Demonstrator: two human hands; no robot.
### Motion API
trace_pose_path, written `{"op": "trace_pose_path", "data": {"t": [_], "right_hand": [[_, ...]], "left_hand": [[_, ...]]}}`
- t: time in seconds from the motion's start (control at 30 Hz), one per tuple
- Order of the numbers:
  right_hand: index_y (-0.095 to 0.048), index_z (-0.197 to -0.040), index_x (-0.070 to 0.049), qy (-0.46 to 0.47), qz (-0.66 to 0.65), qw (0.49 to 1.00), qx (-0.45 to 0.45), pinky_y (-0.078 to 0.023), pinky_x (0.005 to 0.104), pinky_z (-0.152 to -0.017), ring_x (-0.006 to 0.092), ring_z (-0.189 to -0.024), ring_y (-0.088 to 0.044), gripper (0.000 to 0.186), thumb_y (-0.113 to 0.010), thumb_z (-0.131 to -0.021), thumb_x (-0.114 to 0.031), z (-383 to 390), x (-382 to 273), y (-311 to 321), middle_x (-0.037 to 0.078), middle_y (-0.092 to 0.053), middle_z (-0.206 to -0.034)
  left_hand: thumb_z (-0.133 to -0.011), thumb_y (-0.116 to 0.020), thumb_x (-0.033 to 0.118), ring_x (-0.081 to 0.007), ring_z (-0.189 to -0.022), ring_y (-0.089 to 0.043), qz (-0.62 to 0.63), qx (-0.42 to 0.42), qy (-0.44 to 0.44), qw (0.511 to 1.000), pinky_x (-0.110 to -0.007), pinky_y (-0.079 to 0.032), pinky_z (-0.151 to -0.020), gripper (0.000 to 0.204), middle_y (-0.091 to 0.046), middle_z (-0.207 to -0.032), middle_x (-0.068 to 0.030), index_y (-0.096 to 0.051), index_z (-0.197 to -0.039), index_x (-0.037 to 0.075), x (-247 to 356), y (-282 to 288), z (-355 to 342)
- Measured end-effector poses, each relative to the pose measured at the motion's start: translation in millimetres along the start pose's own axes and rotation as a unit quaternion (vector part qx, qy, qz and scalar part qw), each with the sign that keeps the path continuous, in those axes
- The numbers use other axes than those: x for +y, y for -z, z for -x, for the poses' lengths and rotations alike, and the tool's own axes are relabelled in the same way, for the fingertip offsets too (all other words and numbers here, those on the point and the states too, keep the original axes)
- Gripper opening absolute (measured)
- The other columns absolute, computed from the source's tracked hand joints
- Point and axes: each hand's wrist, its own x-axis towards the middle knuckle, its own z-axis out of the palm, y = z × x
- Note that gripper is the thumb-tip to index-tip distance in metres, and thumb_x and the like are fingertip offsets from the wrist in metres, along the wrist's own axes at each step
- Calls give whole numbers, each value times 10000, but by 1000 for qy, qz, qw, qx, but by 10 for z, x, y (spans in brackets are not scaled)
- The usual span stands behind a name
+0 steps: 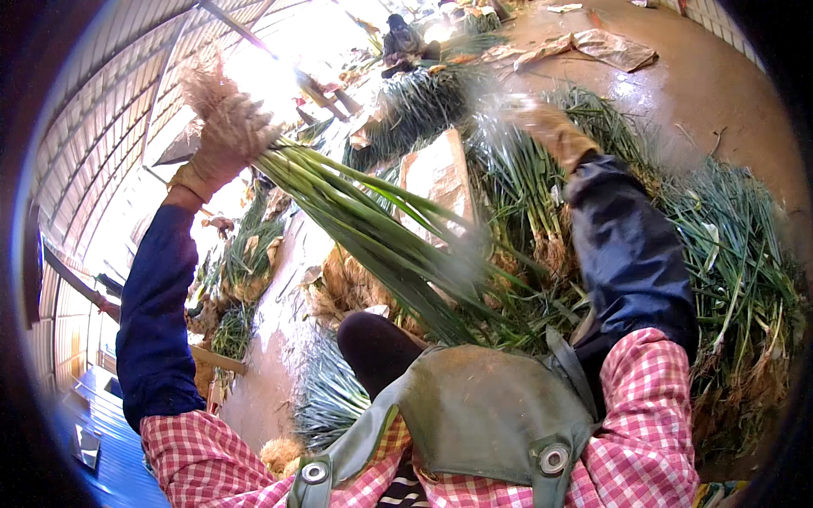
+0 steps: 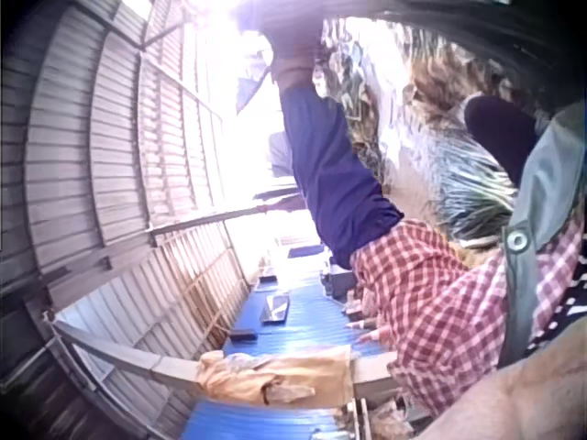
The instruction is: The person processes green onions by stripping off dirty outer layers and removing roots by hand while wearing gloves.
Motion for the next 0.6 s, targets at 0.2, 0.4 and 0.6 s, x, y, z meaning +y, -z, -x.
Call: {"op": "trace_pose_path", "data": {"t": [0.2,0.4,0.6], "right_hand": [[-509,-1287,-77,164,-167,959,-163,-418,344,-965,225,-1104,-517,616,-686,-811,-425,-246,-1349,-1442,151,-553,-1183],[-635,-1066,-105,213,-10,974,72,-477,330,-739,237,-793,-613,346,-705,-799,-312,34,-1638,-1792,96,-640,-913],[-631,-852,-57,221,86,971,-14,-475,384,-741,307,-795,-622,225,-637,-821,-280,-195,-1435,-1815,150,-634,-809]], "left_hand": [[-813,-558,137,-238,-1026,-565,66,-47,0,997,-411,-411,-986,214,-633,-966,-17,-650,-996,199,221,35,-520],[-781,-585,125,-265,-954,-582,126,-10,42,991,-406,-447,-907,338,-617,-946,-48,-593,-1117,165,358,15,-469],[-805,-530,102,-225,-769,-517,155,84,38,984,-376,-455,-717,468,-482,-761,-54,-530,-1263,200,541,-63,-381]]}}
